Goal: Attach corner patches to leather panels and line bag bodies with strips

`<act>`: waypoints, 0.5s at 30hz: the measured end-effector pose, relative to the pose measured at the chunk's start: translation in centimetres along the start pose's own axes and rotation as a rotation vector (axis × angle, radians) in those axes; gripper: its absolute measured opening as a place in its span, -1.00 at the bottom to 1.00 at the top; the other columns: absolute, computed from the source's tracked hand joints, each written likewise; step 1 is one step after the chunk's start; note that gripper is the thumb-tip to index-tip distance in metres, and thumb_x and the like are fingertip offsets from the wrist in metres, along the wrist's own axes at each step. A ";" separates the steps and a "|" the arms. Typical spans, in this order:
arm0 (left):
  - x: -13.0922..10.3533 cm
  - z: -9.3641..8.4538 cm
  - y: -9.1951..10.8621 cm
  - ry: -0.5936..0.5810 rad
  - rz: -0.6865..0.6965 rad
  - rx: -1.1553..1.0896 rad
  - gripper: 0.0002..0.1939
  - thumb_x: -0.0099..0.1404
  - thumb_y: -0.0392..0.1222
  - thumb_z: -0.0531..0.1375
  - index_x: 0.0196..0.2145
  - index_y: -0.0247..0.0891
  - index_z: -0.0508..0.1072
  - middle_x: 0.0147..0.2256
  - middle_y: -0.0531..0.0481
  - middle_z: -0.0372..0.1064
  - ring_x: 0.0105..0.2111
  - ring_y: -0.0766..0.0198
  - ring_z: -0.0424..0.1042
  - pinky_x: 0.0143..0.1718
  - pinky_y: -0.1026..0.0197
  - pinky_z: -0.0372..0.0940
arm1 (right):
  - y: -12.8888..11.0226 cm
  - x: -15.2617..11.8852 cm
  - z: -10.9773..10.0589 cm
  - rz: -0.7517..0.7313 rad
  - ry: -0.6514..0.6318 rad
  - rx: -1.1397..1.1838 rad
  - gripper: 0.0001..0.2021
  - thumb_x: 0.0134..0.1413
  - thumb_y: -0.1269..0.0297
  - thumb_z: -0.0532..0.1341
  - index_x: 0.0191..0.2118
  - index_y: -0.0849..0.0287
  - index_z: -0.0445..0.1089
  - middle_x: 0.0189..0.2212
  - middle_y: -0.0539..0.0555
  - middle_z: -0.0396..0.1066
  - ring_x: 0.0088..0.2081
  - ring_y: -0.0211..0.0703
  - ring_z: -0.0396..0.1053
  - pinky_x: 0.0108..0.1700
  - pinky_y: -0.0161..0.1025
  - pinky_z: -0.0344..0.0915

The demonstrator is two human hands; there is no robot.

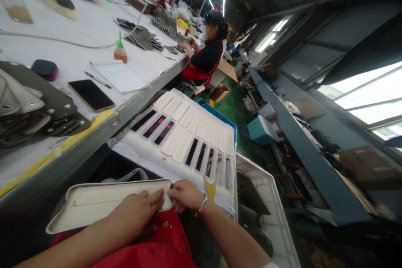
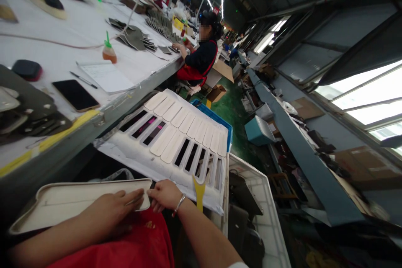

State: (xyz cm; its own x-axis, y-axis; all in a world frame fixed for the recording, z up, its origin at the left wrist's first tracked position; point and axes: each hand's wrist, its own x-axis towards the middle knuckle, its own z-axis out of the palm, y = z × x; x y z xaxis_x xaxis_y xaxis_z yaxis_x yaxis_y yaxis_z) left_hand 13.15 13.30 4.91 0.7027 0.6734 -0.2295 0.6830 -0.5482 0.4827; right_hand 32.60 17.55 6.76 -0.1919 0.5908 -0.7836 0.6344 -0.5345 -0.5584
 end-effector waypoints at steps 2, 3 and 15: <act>-0.5 -0.1 0.3 0.022 0.007 -0.005 -0.32 0.04 -0.07 0.23 0.14 -0.18 0.23 0.21 -0.18 0.08 -0.09 -0.06 0.33 -0.11 -0.08 0.31 | -0.3 -0.2 0.2 0.018 0.009 -0.048 -0.67 0.05 0.05 0.18 -0.49 0.24 0.25 -0.70 -0.03 0.34 -0.67 -0.32 0.33 -0.60 -0.41 0.28; -0.8 -0.2 0.6 0.041 0.017 -0.013 -0.27 0.02 -0.01 0.25 0.15 -0.18 0.21 0.21 -0.17 0.07 -0.06 -0.08 0.31 -0.08 -0.10 0.29 | -0.3 -0.3 0.4 0.012 0.003 -0.063 -0.68 0.06 0.07 0.17 -0.49 0.24 0.24 -0.71 -0.04 0.33 -0.69 -0.32 0.32 -0.63 -0.41 0.27; -12.3 -2.8 -5.2 0.901 -0.623 -0.632 -0.62 0.23 0.12 0.05 -0.16 -0.23 0.25 -0.30 -0.01 0.33 -0.31 0.21 0.38 -0.33 0.22 0.31 | 0.4 -0.7 0.4 -0.085 -0.052 -0.086 -0.74 0.17 0.15 0.08 -0.45 0.20 0.17 -0.69 -0.09 0.31 -0.73 -0.39 0.24 -0.70 -0.48 0.14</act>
State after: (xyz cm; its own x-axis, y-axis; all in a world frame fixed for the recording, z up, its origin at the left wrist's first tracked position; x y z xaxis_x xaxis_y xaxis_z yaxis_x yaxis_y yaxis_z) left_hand 0.36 9.22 7.56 -0.2573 0.9659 -0.0275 0.4599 0.1474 0.8757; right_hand 32.68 16.64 6.99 -0.2850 0.5983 -0.7488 0.6753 -0.4291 -0.5999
